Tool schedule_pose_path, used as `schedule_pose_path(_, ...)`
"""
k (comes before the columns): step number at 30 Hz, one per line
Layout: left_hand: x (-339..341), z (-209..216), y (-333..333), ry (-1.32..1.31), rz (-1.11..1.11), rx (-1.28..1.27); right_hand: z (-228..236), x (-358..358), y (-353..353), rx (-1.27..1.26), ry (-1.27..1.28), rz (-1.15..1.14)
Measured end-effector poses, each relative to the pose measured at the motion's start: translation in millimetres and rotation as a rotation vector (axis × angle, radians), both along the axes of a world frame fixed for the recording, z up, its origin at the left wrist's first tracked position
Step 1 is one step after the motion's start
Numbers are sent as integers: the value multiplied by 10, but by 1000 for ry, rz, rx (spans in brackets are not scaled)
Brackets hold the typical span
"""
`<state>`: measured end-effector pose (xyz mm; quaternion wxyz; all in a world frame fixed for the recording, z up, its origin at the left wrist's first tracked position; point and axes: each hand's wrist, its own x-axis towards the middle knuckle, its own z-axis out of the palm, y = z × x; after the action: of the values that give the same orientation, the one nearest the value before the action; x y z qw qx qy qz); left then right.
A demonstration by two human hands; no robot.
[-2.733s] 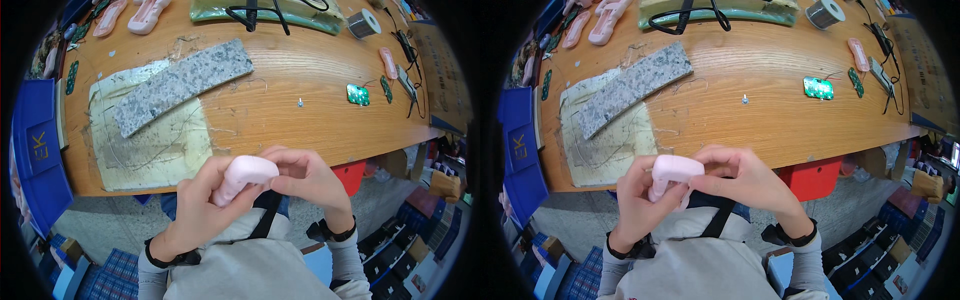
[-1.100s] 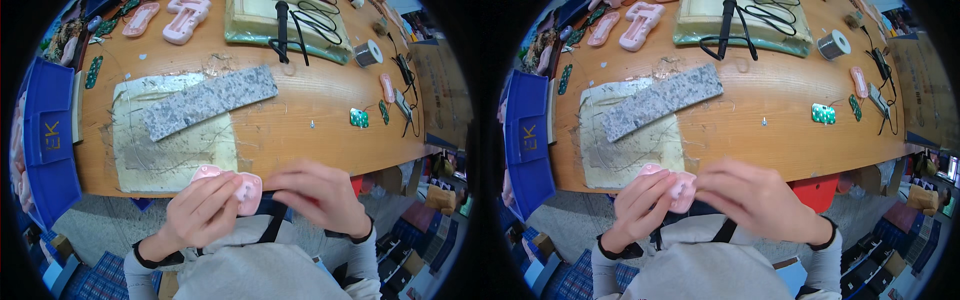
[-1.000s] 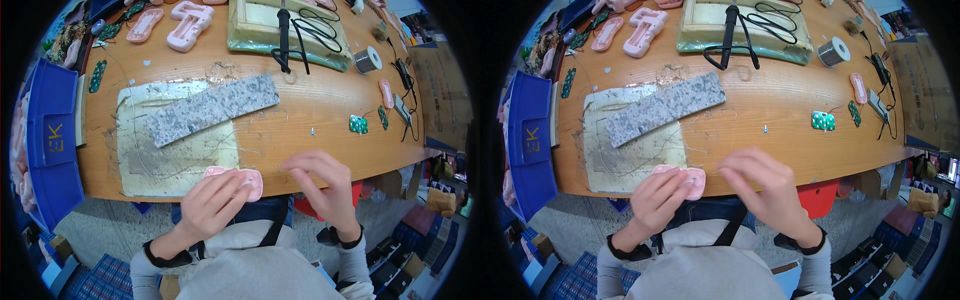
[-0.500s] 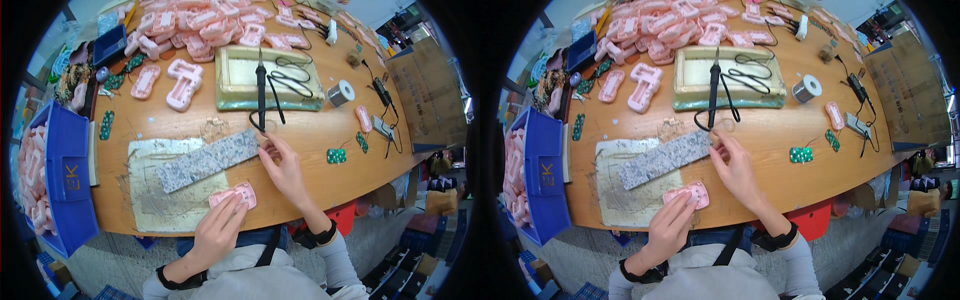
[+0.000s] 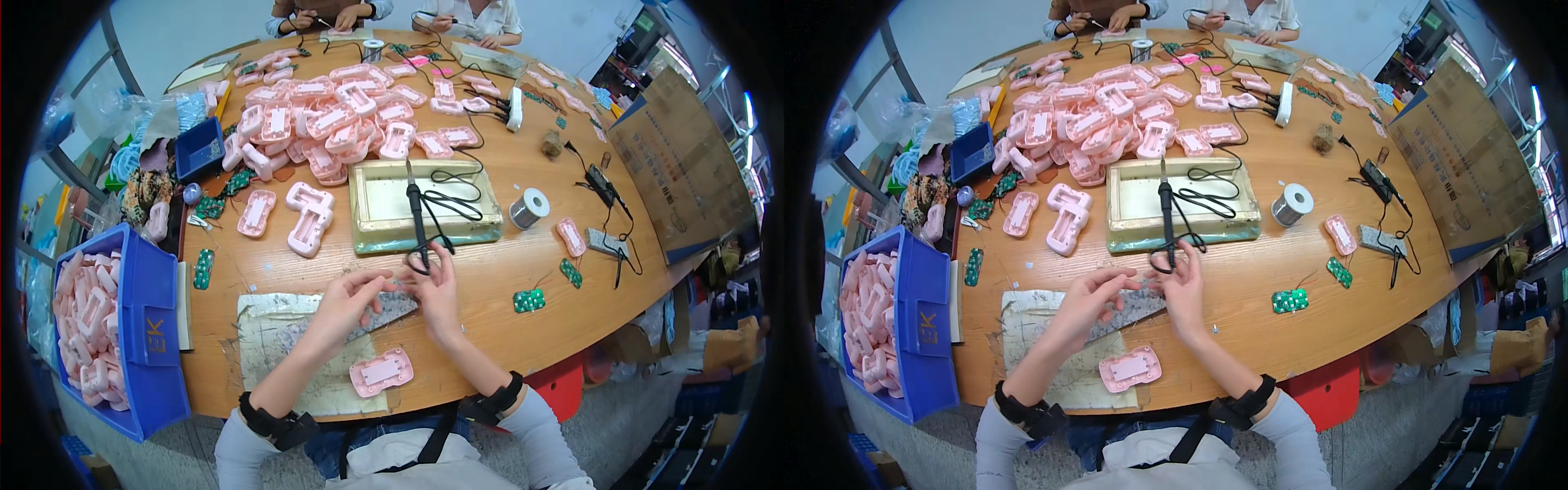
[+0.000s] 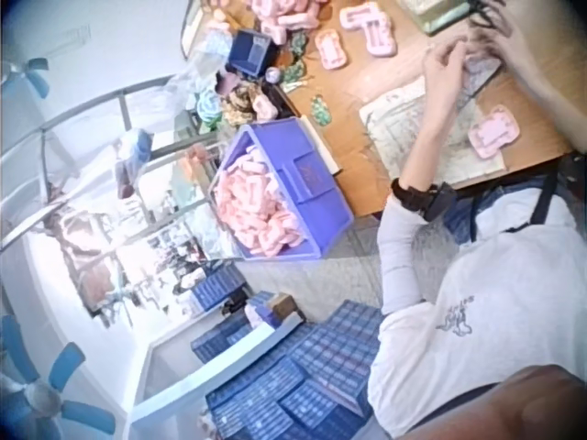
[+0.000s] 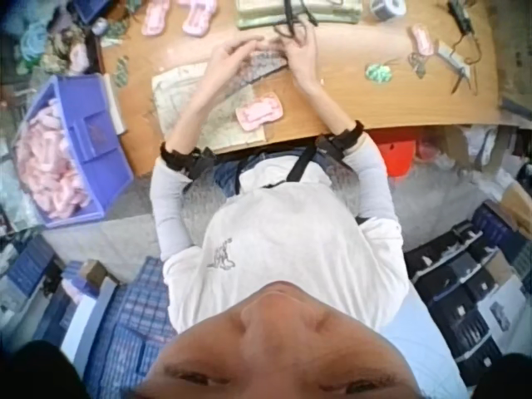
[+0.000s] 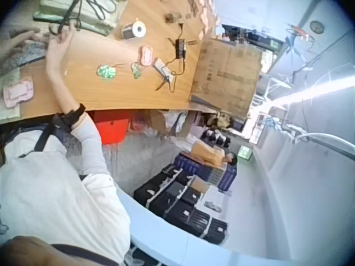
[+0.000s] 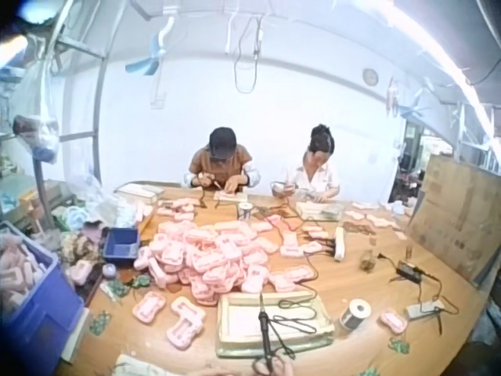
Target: Soldering wires onto a circuit board and assembling a pink plastic electronic device.
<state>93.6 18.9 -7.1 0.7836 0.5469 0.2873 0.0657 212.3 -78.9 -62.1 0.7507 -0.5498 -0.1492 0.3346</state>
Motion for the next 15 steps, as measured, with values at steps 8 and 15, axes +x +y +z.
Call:
schedule_pose_path(8,424,-148,-112,26,44,-153,162,190,-182,200,320,-250)
schedule_pose_path(15,412,167,-457,-241,280,-225,518,-48,-633,167,398,-87)
